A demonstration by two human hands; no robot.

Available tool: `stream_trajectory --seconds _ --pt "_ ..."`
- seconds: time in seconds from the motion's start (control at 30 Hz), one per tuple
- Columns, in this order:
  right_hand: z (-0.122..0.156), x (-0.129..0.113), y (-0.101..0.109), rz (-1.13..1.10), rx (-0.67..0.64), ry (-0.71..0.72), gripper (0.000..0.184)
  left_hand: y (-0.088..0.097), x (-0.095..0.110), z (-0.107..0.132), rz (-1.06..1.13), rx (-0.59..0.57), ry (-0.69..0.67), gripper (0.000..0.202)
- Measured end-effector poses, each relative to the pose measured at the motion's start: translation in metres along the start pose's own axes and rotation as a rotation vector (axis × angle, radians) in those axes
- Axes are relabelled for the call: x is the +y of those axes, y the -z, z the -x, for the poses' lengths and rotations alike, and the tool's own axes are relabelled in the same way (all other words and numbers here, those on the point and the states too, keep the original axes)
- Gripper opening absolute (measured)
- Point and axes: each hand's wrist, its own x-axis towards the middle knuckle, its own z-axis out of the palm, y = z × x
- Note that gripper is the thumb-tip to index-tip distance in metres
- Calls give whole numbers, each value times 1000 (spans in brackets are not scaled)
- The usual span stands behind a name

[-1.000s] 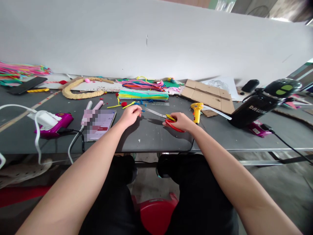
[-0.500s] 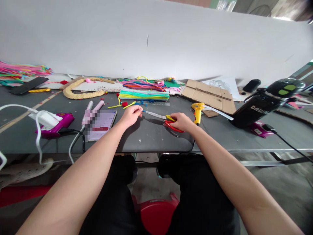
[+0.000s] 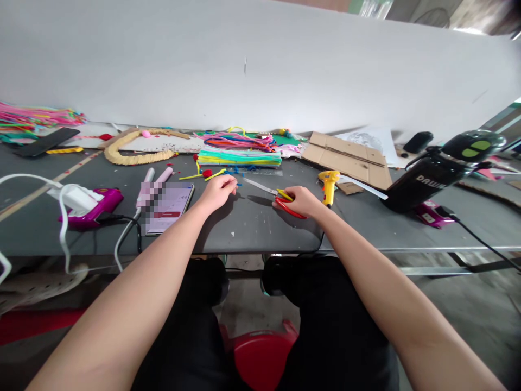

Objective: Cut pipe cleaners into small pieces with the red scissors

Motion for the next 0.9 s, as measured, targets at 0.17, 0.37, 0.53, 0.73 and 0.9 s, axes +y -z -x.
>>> stream_trajectory --seconds 0.17,0.37,0.53,0.73,0.9 --pt "2 -3 -1 31 -2 -21 46 -1 0 0 29 7 36 19" --pt "-1 -2 -2 66 -12 -8 42 -1 -2 0 24 8 23 22" --pt "-2 -1 -1 85 -23 2 32 0 -2 0 10 5 19 20" --pt "-3 -1 0 86 -29 24 30 -1 -2 -1 17 -4 11 18" --pt "-4 1 0 69 -31 40 28 -1 -5 -2 22 -1 9 18"
